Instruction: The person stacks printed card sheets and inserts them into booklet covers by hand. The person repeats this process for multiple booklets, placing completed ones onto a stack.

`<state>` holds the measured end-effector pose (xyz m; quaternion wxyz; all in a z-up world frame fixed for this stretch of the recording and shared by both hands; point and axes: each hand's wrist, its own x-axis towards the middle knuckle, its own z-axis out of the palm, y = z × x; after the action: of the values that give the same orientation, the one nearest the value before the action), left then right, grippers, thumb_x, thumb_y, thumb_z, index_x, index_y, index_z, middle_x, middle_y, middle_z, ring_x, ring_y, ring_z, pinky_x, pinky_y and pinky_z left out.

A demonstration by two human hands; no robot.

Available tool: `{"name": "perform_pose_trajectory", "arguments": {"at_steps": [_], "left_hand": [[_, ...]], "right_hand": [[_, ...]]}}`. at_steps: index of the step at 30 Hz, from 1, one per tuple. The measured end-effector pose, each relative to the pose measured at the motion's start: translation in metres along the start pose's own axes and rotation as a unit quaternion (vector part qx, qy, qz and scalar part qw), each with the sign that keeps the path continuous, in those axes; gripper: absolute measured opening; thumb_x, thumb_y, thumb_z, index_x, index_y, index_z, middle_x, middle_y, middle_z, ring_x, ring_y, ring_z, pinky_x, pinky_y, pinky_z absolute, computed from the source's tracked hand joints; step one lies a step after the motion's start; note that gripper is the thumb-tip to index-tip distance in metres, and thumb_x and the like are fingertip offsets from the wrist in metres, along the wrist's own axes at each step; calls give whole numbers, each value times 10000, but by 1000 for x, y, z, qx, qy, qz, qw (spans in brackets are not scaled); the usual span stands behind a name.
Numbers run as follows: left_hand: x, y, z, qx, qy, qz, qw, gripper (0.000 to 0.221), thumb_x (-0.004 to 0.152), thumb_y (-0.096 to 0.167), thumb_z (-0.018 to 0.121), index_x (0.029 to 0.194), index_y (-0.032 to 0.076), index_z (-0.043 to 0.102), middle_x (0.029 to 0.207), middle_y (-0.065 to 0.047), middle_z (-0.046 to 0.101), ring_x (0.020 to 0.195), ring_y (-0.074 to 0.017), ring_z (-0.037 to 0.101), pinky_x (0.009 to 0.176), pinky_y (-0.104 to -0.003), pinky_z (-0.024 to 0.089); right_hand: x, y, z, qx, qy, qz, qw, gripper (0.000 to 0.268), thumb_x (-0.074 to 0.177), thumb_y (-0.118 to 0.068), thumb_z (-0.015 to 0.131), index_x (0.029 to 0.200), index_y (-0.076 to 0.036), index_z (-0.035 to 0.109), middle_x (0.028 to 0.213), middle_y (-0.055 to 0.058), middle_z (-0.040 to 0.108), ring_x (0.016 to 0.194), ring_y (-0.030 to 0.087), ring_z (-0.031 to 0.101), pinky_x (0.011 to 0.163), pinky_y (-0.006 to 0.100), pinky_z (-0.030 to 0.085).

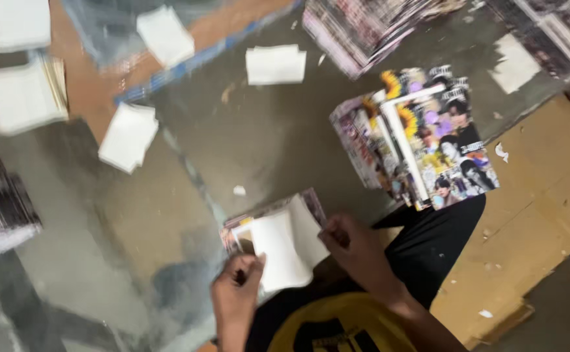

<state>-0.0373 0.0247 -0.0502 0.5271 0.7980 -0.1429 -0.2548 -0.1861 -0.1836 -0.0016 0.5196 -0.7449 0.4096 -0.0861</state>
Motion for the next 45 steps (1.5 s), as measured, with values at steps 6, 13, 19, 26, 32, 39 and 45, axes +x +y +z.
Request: {"name": "perform_pose_trajectory", "arguments": {"at_steps": [6,13,19,26,32,39,45], "left_hand": [[-12,51,-18,121,105,-71,984,244,854,191,794,773,0,665,568,-35,433,529,-136,361,498,-327,371],[-13,47,-8,124,144,-83,978,298,888,225,769,721,5,657,541,-36,414,514,-135,366,488,-333,363],[-9,52,-10,134,118,-128,975,356,916,267,752,697,-1,670,526,-27,442,504,-129,365,485,-328,333],[-6,54,-11,109,118,-143,977,341,911,261,755,715,-6,671,538,-23,455,512,-119,365,486,-326,342],[-11,43,-7,94,123,-127,980,353,903,261,766,709,-17,665,537,-35,464,525,-108,363,492,-305,347],[24,17,-40,15,-26,-140,990,342,864,241,810,671,0,662,561,-15,499,538,-92,381,498,-304,329],[27,67,20,513,195,110,828,221,944,292,632,1058,112,690,1077,-77,703,1000,-278,645,864,-457,499]], "right_hand": [[3,-22,-2,-60,22,-37,997,211,899,-178,739,977,-29,610,769,38,709,661,95,674,614,281,545],[2,-23,4,-31,22,10,999,193,890,-122,738,973,-27,592,714,46,687,529,104,634,460,251,520],[2,-20,4,22,-2,47,999,140,920,-81,696,960,-21,577,754,43,672,576,80,672,484,252,588],[1,-13,5,59,1,32,998,114,919,-53,658,951,-21,553,796,30,692,633,70,683,527,255,606],[1,-6,8,33,12,72,997,175,941,-117,694,913,-35,542,667,53,607,536,89,601,479,266,495],[11,7,-4,-42,5,8,999,303,915,-225,748,845,-34,523,647,49,501,589,120,446,554,310,421],[10,7,-6,-66,-3,-12,998,304,931,-255,716,870,-31,520,661,88,505,587,185,462,569,347,436]]}}
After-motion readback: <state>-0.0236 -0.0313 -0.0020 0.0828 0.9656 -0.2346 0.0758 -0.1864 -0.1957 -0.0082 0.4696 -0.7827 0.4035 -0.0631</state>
